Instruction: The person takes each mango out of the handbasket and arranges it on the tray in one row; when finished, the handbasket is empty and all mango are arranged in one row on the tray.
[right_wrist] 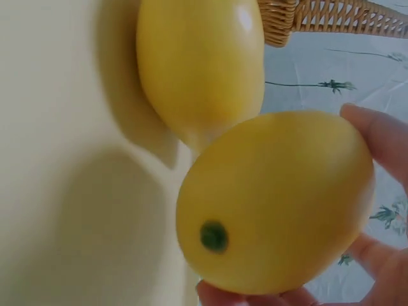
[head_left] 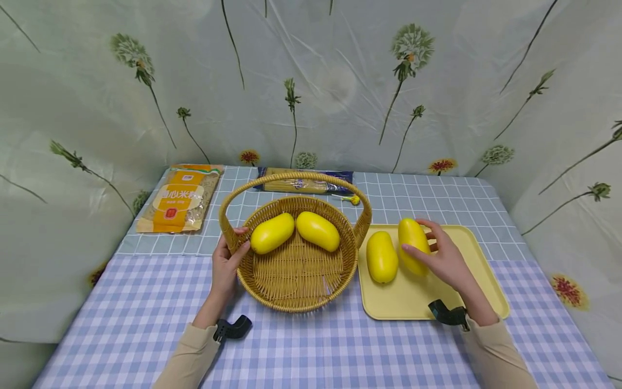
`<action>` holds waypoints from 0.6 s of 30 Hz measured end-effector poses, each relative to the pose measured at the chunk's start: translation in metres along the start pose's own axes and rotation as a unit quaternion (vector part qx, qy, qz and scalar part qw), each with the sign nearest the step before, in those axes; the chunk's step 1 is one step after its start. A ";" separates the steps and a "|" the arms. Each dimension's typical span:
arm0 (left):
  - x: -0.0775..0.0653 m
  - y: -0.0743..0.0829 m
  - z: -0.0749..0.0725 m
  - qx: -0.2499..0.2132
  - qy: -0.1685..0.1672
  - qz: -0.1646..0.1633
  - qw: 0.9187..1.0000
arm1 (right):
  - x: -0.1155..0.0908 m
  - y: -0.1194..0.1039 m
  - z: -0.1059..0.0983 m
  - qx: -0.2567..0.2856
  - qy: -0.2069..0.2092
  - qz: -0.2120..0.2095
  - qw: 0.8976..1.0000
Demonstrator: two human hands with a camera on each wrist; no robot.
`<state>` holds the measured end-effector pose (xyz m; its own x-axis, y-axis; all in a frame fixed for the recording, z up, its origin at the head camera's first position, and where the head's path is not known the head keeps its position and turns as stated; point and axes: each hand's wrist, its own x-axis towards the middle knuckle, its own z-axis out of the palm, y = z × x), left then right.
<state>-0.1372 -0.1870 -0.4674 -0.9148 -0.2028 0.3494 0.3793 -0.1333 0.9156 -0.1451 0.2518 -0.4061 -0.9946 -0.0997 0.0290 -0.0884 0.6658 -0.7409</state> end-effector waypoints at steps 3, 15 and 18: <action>0.000 0.000 0.000 -0.002 -0.001 0.002 1.000 | 0.002 0.001 0.000 -0.018 -0.007 0.000 1.000; 0.000 0.000 0.000 -0.005 -0.005 0.007 1.000 | 0.004 0.001 0.000 -0.096 -0.046 0.035 0.994; -0.001 -0.001 0.000 -0.006 -0.005 0.008 1.000 | 0.004 0.000 0.001 -0.120 -0.046 0.046 0.991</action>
<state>-0.1366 -0.1870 -0.4684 -0.9098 -0.1962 0.3659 0.3955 -0.1417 0.9075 -0.1488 0.2507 -0.4068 -0.9908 -0.0900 -0.1012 -0.0187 0.8311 -0.5558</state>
